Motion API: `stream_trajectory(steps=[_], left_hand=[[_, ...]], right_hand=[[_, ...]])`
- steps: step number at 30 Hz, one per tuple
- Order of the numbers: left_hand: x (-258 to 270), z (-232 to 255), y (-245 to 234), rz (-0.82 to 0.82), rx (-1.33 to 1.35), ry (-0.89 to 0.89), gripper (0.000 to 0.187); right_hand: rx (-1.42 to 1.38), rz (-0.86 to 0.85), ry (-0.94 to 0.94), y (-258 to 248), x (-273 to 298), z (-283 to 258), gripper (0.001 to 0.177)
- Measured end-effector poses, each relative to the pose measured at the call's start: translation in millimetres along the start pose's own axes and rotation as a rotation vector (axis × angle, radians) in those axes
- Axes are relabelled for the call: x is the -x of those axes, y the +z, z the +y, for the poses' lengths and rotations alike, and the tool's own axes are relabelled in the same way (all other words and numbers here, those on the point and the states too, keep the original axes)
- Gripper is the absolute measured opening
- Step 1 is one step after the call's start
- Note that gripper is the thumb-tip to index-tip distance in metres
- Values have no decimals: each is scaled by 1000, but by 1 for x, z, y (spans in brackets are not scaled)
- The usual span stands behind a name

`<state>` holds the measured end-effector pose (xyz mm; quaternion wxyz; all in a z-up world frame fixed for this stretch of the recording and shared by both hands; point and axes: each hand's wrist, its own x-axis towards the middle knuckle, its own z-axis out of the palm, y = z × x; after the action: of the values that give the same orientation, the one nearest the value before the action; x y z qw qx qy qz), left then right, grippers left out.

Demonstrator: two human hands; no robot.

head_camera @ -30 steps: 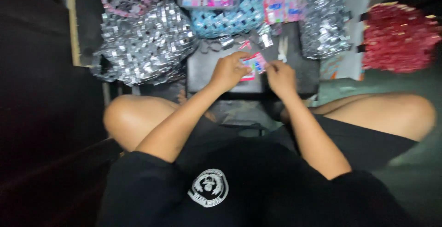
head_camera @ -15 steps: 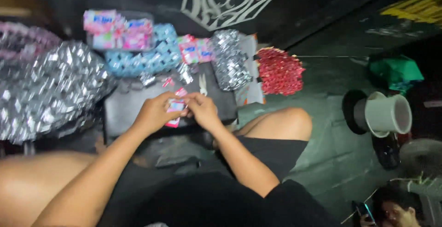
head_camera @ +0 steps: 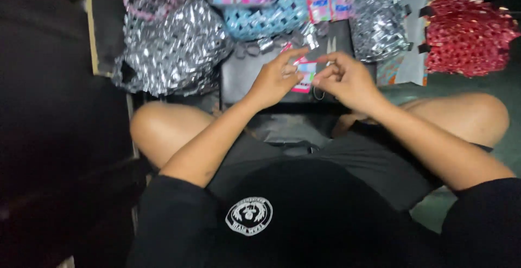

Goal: Cutting and weaving recycled plastic wrappers into a larger structure.

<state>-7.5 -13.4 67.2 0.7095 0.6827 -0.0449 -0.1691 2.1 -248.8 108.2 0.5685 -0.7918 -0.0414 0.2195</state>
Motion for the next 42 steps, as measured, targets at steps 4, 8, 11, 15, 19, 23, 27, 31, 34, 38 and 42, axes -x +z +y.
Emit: stream_trajectory(steps=[4,8,11,15,19,23,27,31,34,38,42], left_hand=[[-2,13,2,82,-38,24,52],[-1,38,3,133,-167,105,51],[-2,46,6,170,-156,192,49],[-5,19,6,178,-19,239,46],[-9,16,6,148,2,241,50],[-11,16,9,102,93,244,51],[-8,18,12,75,170,241,50],[-7,17,14,54,174,226,48],[-6,13,16,129,74,234,62],[1,33,17,177,27,325,22],[-1,31,21,137,14,320,24]], right_hand=[[-106,-96,-9,1,-16,4,49],[-224,-41,-24,12,-7,-11,41],[-216,-36,-38,9,-3,-18,38],[-232,2,-31,10,4,-17,26],[-189,78,-60,12,8,-16,15],[-180,28,-38,0,7,-10,15],[-14,-35,-163,-1,5,-12,21],[10,-8,-175,4,5,-24,11],[-87,128,-129,8,3,-22,9],[-99,250,-103,5,0,-12,12],[-111,204,-117,6,2,-15,11]])
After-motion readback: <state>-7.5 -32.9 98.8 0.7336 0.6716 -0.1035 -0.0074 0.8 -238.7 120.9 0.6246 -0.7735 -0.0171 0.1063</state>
